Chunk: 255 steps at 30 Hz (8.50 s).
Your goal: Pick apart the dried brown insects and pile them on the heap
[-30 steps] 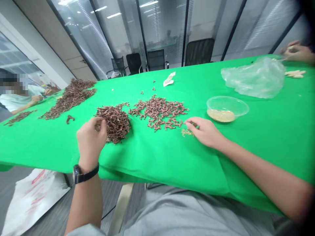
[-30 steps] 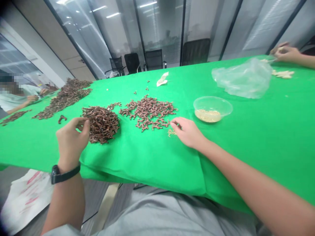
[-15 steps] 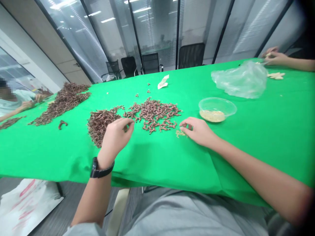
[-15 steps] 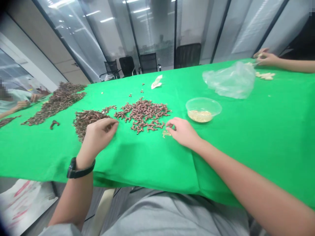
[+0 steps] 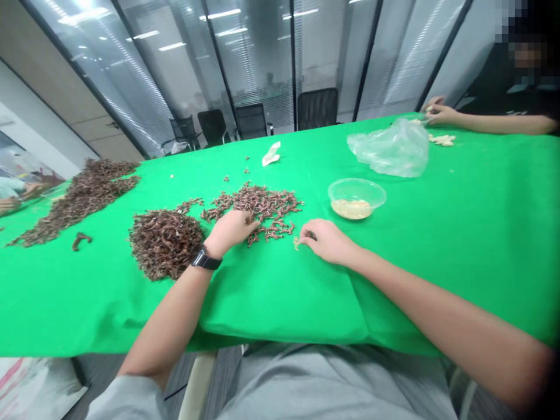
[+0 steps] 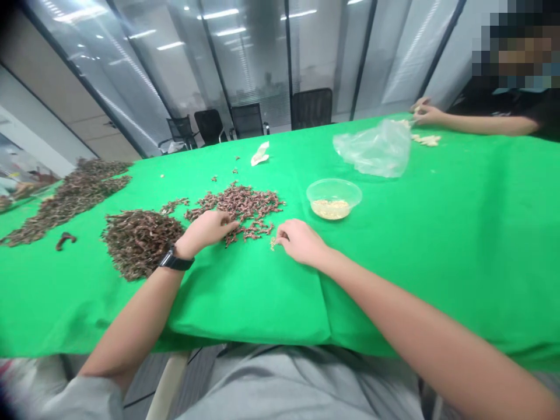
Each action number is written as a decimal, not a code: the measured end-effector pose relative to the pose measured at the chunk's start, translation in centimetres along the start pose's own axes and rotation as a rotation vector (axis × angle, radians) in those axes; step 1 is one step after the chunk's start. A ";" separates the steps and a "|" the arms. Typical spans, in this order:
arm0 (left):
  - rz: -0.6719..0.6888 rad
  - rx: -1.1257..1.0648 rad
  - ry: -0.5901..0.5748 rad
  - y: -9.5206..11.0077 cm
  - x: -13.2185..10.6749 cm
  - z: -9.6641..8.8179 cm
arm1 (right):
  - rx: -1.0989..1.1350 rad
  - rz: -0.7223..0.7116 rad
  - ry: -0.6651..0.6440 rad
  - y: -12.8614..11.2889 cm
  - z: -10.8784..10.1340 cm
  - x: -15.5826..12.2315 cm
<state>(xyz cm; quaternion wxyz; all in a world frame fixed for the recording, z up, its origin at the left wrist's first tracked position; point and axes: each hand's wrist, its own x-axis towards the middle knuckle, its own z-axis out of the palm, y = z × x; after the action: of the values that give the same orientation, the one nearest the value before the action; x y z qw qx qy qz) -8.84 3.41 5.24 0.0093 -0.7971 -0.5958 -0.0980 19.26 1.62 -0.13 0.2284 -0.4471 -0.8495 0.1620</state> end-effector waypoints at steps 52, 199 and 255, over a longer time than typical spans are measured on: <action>0.263 -0.563 0.139 6.2 -1.5 4.6 | 0.026 0.013 -0.044 0.6 -1.4 0.2; 0.198 -0.835 0.028 7.8 -2.3 4.8 | 0.346 0.082 0.233 -2.9 -0.2 -0.5; 0.294 -0.467 0.128 7.3 -2.3 4.0 | 0.565 0.079 0.252 -0.5 -0.7 0.7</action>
<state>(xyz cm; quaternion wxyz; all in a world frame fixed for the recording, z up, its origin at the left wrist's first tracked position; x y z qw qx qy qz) -1.97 -0.37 1.63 -0.1228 -0.8477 -0.4332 -0.2804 18.95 1.97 0.84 0.4406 -0.4152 -0.7177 0.3440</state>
